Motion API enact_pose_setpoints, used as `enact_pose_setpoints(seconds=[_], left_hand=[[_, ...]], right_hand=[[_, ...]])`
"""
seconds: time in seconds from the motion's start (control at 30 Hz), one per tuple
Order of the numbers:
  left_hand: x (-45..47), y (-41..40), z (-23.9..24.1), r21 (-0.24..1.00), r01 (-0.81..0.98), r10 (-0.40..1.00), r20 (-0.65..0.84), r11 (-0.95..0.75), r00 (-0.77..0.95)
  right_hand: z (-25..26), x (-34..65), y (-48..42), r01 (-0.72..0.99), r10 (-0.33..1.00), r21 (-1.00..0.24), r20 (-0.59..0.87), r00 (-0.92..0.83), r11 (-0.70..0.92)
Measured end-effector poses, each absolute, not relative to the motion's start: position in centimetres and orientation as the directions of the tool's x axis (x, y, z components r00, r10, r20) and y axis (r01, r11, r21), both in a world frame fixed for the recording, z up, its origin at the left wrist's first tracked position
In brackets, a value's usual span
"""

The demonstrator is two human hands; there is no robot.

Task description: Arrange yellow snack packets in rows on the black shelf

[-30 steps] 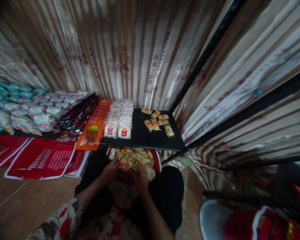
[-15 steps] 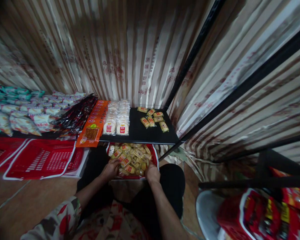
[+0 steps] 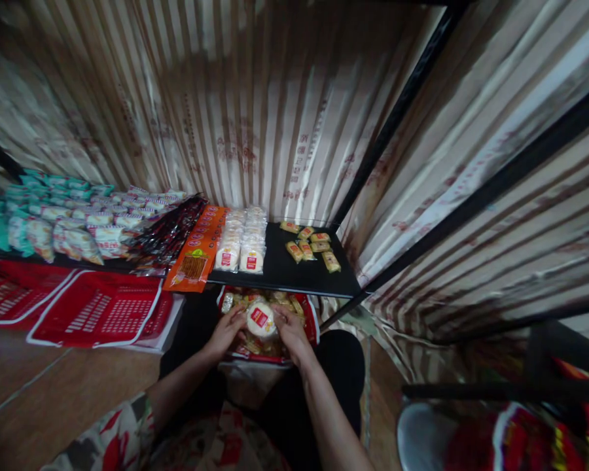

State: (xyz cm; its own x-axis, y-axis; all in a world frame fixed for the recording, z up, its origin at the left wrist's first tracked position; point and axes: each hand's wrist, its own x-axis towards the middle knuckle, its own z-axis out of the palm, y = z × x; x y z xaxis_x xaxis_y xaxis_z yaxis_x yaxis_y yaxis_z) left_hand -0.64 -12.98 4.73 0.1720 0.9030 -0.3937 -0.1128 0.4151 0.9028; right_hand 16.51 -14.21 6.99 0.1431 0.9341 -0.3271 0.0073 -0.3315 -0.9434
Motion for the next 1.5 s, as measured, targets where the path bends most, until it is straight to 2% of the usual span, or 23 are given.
enact_pose_setpoints(seconds=[0.13,0.27,0.33,0.43,0.5,0.57,0.67,0.73,0.77,0.9,1.03,1.13,1.33,1.5], left_hand=[[-1.3,-12.7,6.2,0.888,-0.176,0.904,-0.406,0.425,0.138],[-1.1,-12.4,6.5,0.794,-0.395,0.866,-0.501,0.461,0.003],[-0.8,-12.2,6.4,0.740,-0.503,0.846,-0.532,0.447,-0.031],[-0.5,-11.6,6.1,0.717,-0.543,0.854,-0.520,0.436,-0.001],[-0.6,-11.1,5.8,0.762,-0.474,0.862,-0.507,0.441,-0.014],[-1.1,-10.7,5.5,0.860,-0.318,0.879,-0.458,0.399,-0.135],[-2.1,-9.9,5.7,0.983,0.044,0.932,-0.154,0.178,-0.329],[-2.6,-9.2,6.2,0.966,0.259,0.943,0.067,0.021,-0.327],[-2.8,-8.8,6.5,0.940,0.340,0.944,0.129,-0.019,-0.305],[-3.1,-6.4,7.2,0.830,0.556,0.944,0.207,-0.031,-0.256],[-3.0,-4.1,6.4,0.772,0.634,0.938,0.251,-0.046,-0.238],[-2.9,-2.9,5.6,0.760,0.645,0.935,0.282,-0.080,-0.217],[-2.4,-1.6,5.1,0.738,0.672,0.933,0.283,-0.064,-0.222],[-2.2,-0.8,4.6,0.711,0.700,0.941,0.283,-0.075,-0.186]], right_hand=[[8.3,14.8,-14.0,-0.094,0.933,-0.936,-0.347,0.099,-0.338],[8.0,13.7,-13.8,-0.210,0.920,-0.923,-0.358,0.159,-0.323],[7.2,13.0,-13.7,-0.213,0.921,-0.920,-0.361,0.143,-0.328],[6.4,12.0,-13.0,-0.178,0.940,-0.943,-0.307,0.146,-0.281],[6.7,11.6,-11.9,-0.141,0.951,-0.963,-0.253,0.176,-0.230],[7.7,11.4,-10.4,-0.041,0.968,-0.982,-0.187,0.166,-0.183],[9.4,11.5,-7.4,0.168,0.993,-0.980,-0.095,0.071,-0.106],[10.2,11.3,-5.3,0.306,0.998,-0.950,-0.063,0.030,-0.069],[10.4,11.1,-4.3,0.377,0.998,-0.924,-0.058,0.018,-0.061],[11.0,9.7,-1.2,0.630,0.995,-0.776,-0.043,-0.088,0.022],[11.7,8.1,0.9,0.756,0.980,-0.640,-0.022,-0.199,0.140],[11.9,7.4,2.0,0.796,0.971,-0.563,0.053,-0.232,0.221],[11.4,7.1,2.8,0.811,0.949,-0.494,0.158,-0.271,0.314],[10.4,8.9,2.3,0.816,0.901,-0.433,0.371,-0.226,0.383]])
